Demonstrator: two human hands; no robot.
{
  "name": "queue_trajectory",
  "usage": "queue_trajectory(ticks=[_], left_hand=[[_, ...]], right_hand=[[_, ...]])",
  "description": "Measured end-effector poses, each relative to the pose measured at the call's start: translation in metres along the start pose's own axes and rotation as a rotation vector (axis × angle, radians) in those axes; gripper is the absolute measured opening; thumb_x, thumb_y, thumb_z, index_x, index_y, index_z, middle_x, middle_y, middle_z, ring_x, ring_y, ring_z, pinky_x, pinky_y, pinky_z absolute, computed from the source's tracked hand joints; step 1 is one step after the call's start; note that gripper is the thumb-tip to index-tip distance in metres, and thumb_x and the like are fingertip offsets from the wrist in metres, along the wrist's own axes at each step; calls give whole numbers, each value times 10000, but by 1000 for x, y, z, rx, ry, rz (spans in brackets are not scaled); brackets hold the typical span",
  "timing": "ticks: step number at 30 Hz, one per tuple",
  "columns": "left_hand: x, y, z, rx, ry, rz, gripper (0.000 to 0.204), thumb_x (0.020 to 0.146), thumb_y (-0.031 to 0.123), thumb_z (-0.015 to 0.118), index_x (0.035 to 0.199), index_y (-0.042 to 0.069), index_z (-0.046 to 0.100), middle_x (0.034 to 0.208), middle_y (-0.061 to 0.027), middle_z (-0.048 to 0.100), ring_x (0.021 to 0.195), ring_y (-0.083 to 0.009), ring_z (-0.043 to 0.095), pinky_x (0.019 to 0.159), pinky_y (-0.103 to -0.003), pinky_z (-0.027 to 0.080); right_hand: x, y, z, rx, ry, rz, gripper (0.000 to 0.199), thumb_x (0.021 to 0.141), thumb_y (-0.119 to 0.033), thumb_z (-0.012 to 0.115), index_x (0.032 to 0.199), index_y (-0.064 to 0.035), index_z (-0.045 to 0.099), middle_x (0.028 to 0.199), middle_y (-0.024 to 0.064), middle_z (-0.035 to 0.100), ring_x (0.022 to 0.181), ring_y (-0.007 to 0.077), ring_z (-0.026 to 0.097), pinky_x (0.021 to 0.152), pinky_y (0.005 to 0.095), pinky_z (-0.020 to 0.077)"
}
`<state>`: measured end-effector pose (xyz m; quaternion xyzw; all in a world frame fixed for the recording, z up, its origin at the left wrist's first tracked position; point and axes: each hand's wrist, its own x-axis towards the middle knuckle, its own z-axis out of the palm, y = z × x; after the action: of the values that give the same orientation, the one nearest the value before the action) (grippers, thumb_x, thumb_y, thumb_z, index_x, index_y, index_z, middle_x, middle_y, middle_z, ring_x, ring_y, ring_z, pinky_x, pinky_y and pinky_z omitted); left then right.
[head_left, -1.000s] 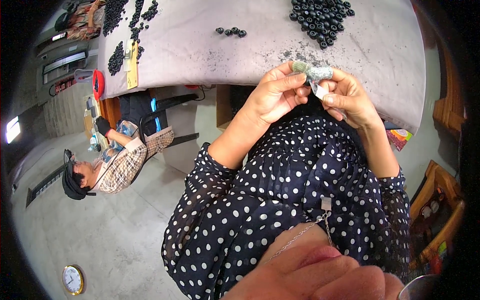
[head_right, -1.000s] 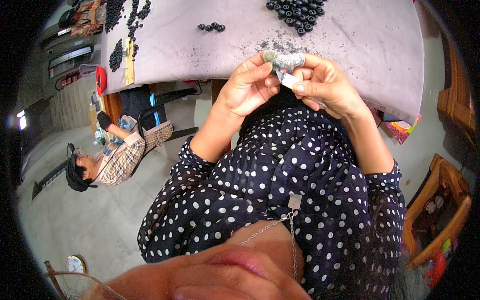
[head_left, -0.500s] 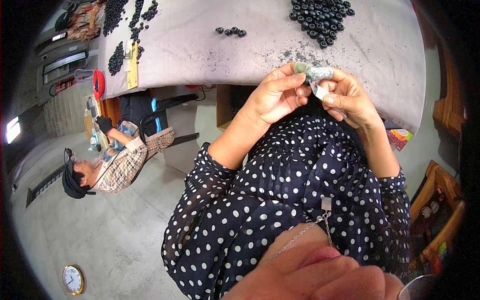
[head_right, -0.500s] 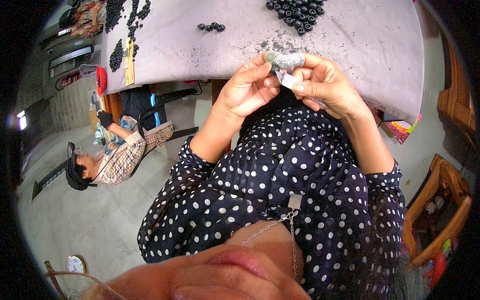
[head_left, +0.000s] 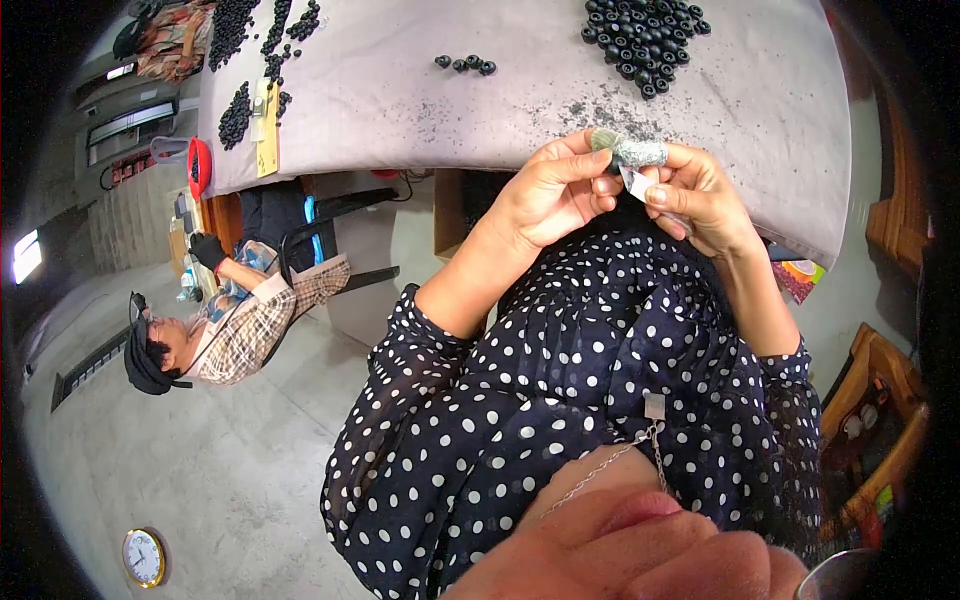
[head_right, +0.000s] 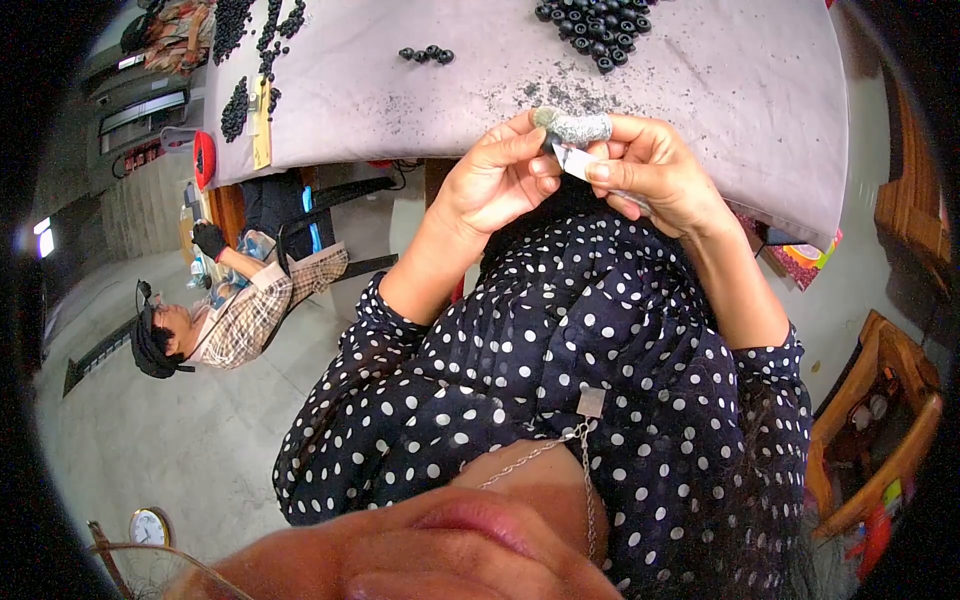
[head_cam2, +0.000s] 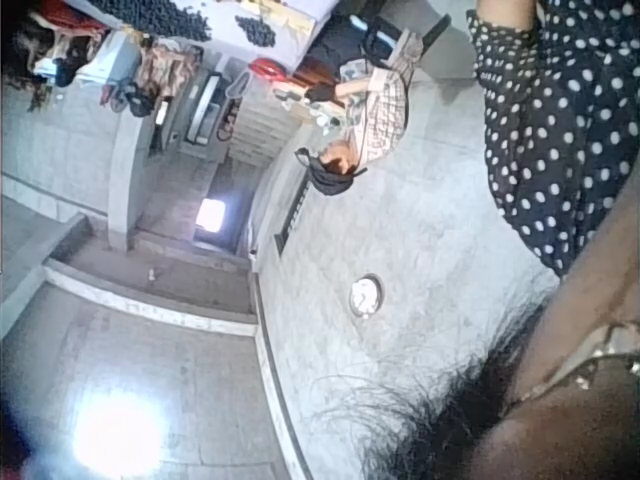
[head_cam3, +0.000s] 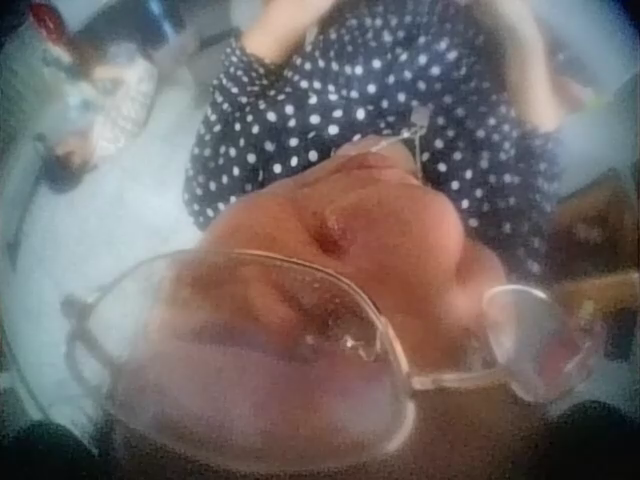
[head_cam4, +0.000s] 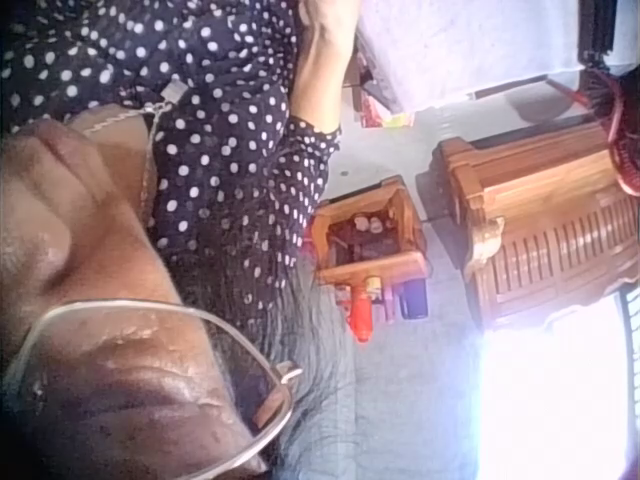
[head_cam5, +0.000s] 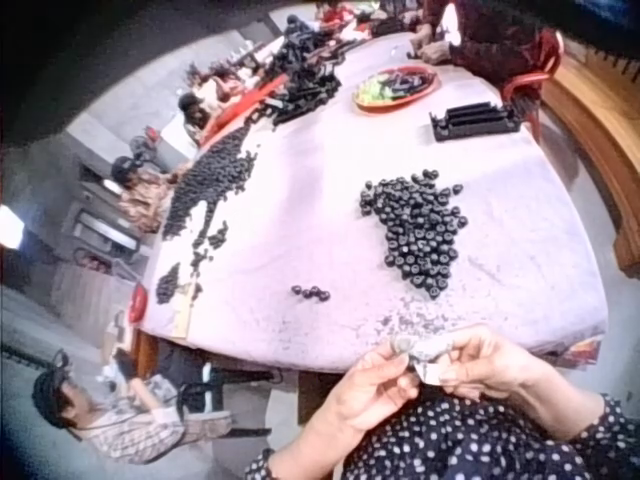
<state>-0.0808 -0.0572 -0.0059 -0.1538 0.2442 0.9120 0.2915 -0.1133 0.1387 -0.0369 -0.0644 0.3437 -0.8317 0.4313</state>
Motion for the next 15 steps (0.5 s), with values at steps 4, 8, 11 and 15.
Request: queue_trajectory(ticks=[4, 8, 11, 15], left_hand=[[1, 0, 1, -5, 44, 2, 151, 865, 100, 583, 1007, 49, 587, 871, -46, 608, 700, -99, 564, 634, -248, 526], [0, -2, 1, 18, 54, 23, 155, 858, 95, 593, 1008, 59, 585, 867, -38, 607, 701, -100, 573, 634, -246, 525], [2, -3, 2, 37, 90, 56, 161, 852, 91, 602, 1009, 68, 577, 857, -33, 602, 699, -100, 568, 627, -242, 523], [0, -3, 6, 90, 115, 88, 186, 855, 108, 599, 1036, 79, 567, 869, -15, 592, 699, -84, 546, 628, -239, 512]], right_hand=[[0, -1, 7, 24, 27, -7, 320, 801, -71, 648, 1083, 32, 541, 703, 4, 552, 457, 31, 433, 387, 148, 336], [0, -2, 10, 29, 12, -43, 370, 794, -73, 657, 1121, 29, 516, 706, 5, 547, 477, 38, 443, 391, 152, 344], [0, -3, 8, 4, 19, -57, 386, 792, -70, 659, 1132, 29, 508, 705, 5, 543, 480, 38, 443, 392, 153, 346], [0, -4, 9, -15, -1, -68, 403, 792, -70, 657, 1149, 33, 501, 704, 7, 541, 479, 34, 440, 394, 153, 347]])
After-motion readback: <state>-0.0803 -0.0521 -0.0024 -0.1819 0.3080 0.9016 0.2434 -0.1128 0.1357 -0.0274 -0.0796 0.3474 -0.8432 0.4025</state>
